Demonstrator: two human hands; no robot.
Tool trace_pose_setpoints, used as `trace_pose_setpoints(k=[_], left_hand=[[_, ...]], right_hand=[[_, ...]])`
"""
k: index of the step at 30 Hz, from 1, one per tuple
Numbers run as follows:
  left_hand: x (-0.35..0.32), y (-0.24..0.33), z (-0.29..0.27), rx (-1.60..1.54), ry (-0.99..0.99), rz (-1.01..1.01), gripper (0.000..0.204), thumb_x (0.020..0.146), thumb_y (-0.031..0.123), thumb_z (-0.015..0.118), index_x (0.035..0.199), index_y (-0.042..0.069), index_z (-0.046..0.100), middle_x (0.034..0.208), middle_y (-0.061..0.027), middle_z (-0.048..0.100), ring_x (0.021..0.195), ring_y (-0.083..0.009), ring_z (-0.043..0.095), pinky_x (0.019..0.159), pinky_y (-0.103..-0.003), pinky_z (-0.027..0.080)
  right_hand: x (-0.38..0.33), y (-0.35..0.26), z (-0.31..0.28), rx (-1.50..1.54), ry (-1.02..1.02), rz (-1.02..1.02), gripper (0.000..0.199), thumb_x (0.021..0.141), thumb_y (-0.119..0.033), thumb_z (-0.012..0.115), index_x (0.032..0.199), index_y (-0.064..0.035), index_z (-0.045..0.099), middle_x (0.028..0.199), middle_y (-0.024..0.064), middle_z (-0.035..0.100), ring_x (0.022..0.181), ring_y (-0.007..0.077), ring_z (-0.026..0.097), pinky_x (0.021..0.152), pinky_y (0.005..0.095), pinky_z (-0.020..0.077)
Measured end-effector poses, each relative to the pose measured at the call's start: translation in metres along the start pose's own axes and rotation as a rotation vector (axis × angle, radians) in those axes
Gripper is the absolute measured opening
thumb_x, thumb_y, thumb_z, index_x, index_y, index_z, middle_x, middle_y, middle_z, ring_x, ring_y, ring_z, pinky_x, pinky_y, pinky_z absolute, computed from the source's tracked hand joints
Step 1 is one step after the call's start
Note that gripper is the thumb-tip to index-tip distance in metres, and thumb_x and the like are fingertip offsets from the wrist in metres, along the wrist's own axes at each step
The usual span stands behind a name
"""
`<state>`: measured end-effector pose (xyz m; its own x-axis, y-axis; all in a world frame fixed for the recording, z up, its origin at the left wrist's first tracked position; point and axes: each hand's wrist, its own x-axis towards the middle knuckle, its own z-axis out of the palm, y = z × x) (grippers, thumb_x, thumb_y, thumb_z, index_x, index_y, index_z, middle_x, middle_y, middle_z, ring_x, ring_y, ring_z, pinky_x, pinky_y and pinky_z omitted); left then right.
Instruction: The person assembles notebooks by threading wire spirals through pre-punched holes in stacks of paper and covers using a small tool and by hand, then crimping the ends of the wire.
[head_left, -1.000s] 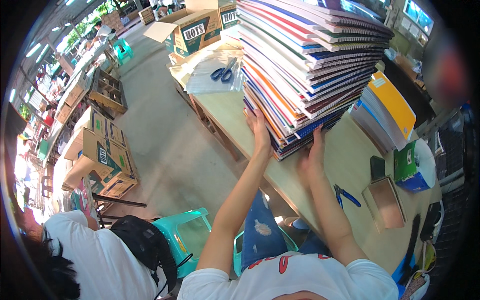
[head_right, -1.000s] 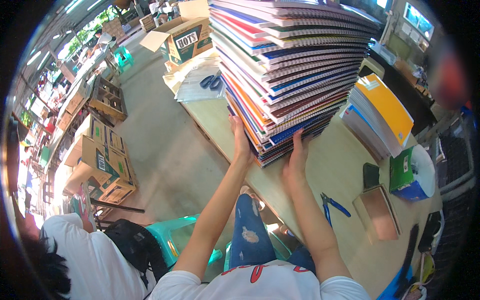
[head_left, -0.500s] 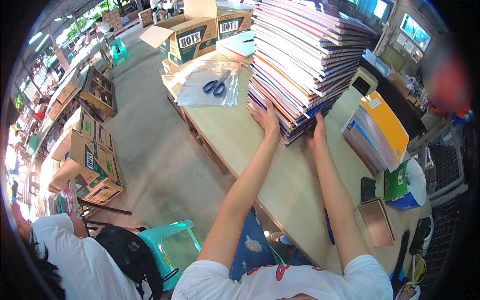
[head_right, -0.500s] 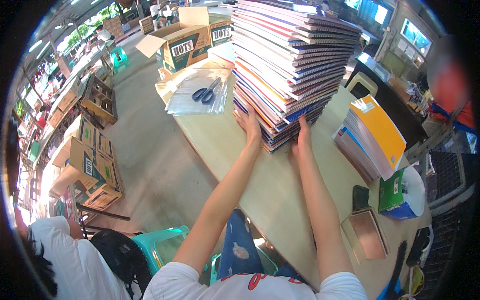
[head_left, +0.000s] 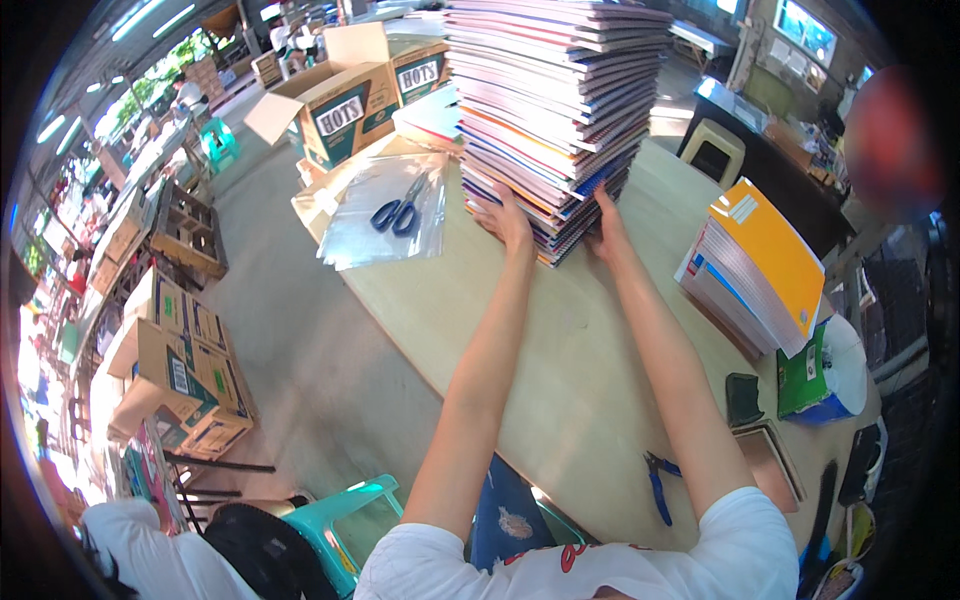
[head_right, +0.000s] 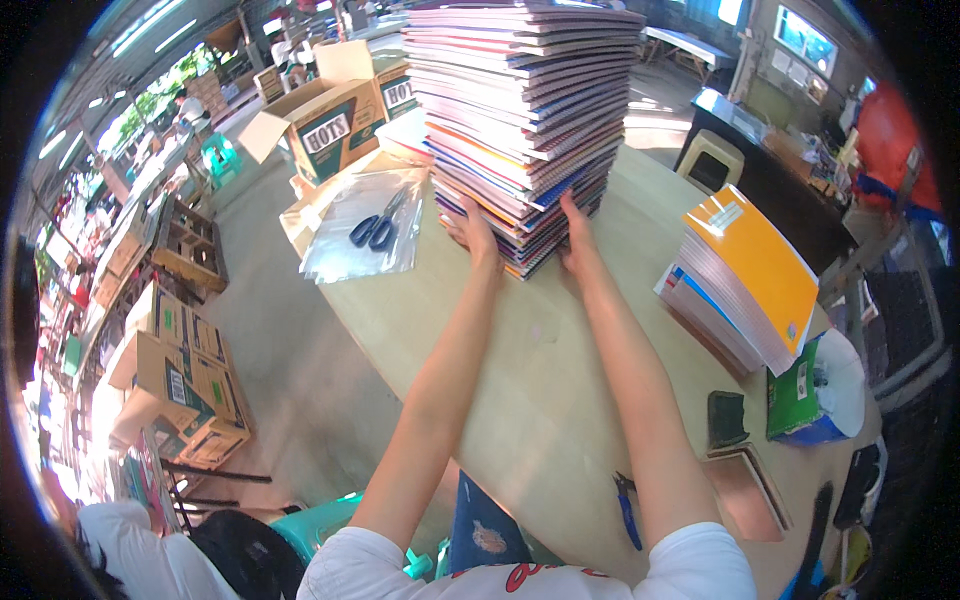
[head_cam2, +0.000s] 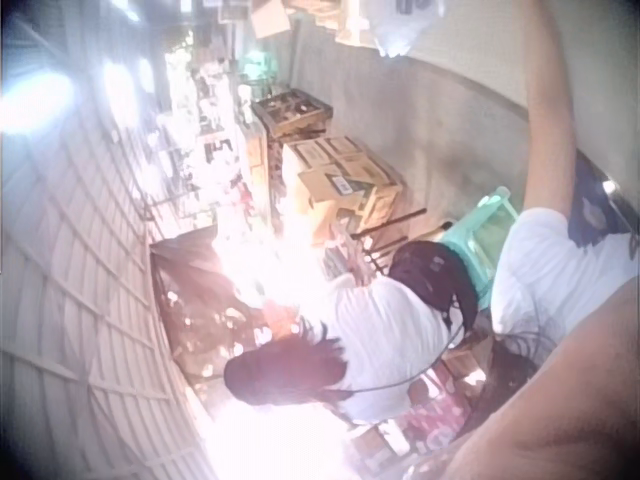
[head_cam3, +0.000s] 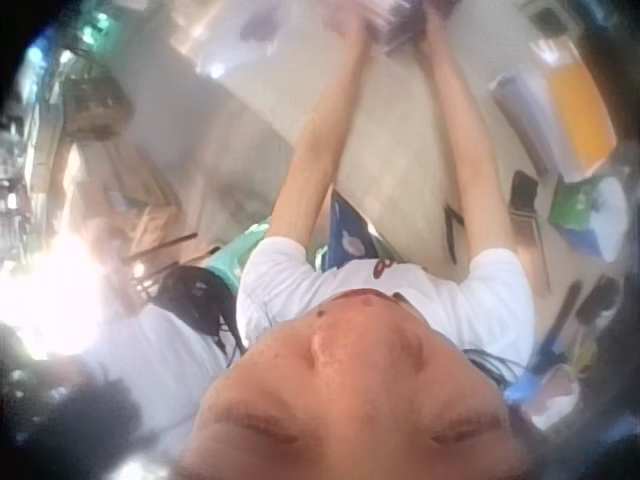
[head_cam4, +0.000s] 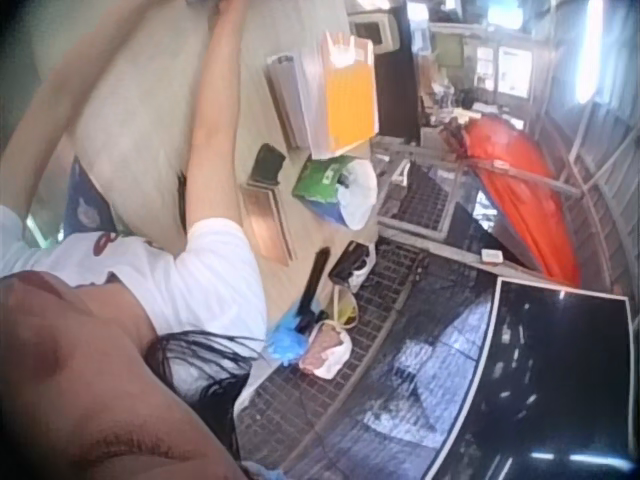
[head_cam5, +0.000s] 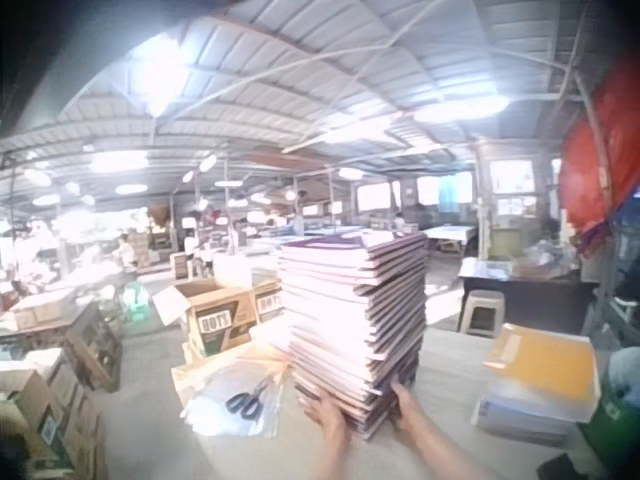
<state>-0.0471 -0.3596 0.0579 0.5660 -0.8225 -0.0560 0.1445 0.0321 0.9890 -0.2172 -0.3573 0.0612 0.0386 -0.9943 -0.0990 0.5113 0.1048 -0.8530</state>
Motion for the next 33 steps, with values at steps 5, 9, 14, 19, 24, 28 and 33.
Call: trace_pose_setpoints(k=[5, 9, 14, 19, 24, 28, 33], left_hand=[[0.007, -0.026, 0.035, -0.056, -0.012, 0.011, 0.097, 0.095, 0.069, 0.035, 0.156, 0.0, 0.004, 0.16, -0.0306, -0.002, 0.149, -0.0442, 0.0, 0.121, -0.049, 0.004], [0.064, -0.039, 0.01, -0.404, -0.142, 0.219, 0.088, 0.1, 0.057, 0.042, 0.155, -0.002, 0.006, 0.16, -0.0265, 0.011, 0.146, -0.0383, 0.017, 0.12, -0.05, 0.014], [-0.022, -0.039, 0.005, -0.431, -0.345, 0.341, 0.086, 0.099, 0.061, 0.041, 0.155, 0.002, 0.012, 0.155, -0.0196, 0.028, 0.138, -0.0311, 0.035, 0.114, -0.049, 0.031], [-0.075, 0.024, -0.059, -0.232, -0.236, -0.111, 0.087, 0.099, 0.057, 0.044, 0.157, 0.008, 0.001, 0.163, -0.015, 0.014, 0.148, -0.0311, 0.018, 0.118, -0.057, 0.018], [-0.269, 0.057, -0.082, -0.166, -0.838, 0.074, 0.086, 0.092, 0.049, 0.062, 0.156, 0.013, 0.017, 0.161, -0.0134, 0.019, 0.147, -0.0345, 0.022, 0.117, -0.059, 0.017], [-0.363, 0.039, -0.103, 0.124, -1.268, 0.447, 0.09, 0.078, 0.039, 0.079, 0.152, 0.017, 0.032, 0.158, -0.0127, 0.027, 0.146, -0.0336, 0.026, 0.115, -0.063, 0.017], [-0.419, 0.044, -0.15, 0.82, -1.566, 0.654, 0.102, 0.064, 0.035, 0.088, 0.152, 0.028, 0.037, 0.158, -0.0154, 0.028, 0.148, -0.0365, 0.024, 0.111, -0.072, 0.013]], right_hand=[[0.021, 0.003, -0.028, -0.109, 0.15, -0.019, 0.121, 0.074, -0.066, 0.075, 0.157, -0.0077, 0.01, 0.159, 0.0099, 0.029, 0.143, 0.0298, 0.029, 0.116, 0.0475, 0.024], [-0.01, -0.004, 0.036, -0.251, 0.275, -0.225, 0.105, 0.082, -0.069, 0.065, 0.153, -0.0022, 0.025, 0.153, 0.0126, 0.041, 0.144, 0.0276, 0.031, 0.116, 0.0443, 0.0256], [-0.164, 0.0, 0.018, -0.759, 0.23, -0.419, 0.074, 0.084, -0.048, 0.073, 0.143, -0.0105, 0.048, 0.146, 0.0161, 0.048, 0.137, 0.0349, 0.041, 0.113, 0.0434, 0.033], [-0.431, -0.079, -0.031, -1.676, 0.39, -0.971, 0.044, 0.071, -0.031, 0.08, 0.109, -0.0122, 0.071, 0.133, 0.0144, 0.057, 0.126, 0.0388, 0.049, 0.106, 0.0556, 0.0375], [-0.579, -0.107, -0.166, -1.893, 0.961, -0.454, 0.057, 0.071, -0.03, 0.081, 0.123, -0.0131, 0.063, 0.126, 0.0153, 0.058, 0.124, 0.0364, 0.049, 0.104, 0.0565, 0.0358], [-0.596, -0.118, -0.188, -1.906, 0.773, -0.341, 0.061, 0.074, -0.023, 0.08, 0.13, -0.0136, 0.057, 0.122, 0.0114, 0.06, 0.122, 0.0311, 0.052, 0.102, 0.0544, 0.038], [-0.613, -0.14, -0.205, -1.768, 0.704, -0.31, 0.056, 0.073, -0.018, 0.08, 0.125, -0.0146, 0.06, 0.114, 0.0105, 0.063, 0.115, 0.0303, 0.056, 0.095, 0.0478, 0.0452]])
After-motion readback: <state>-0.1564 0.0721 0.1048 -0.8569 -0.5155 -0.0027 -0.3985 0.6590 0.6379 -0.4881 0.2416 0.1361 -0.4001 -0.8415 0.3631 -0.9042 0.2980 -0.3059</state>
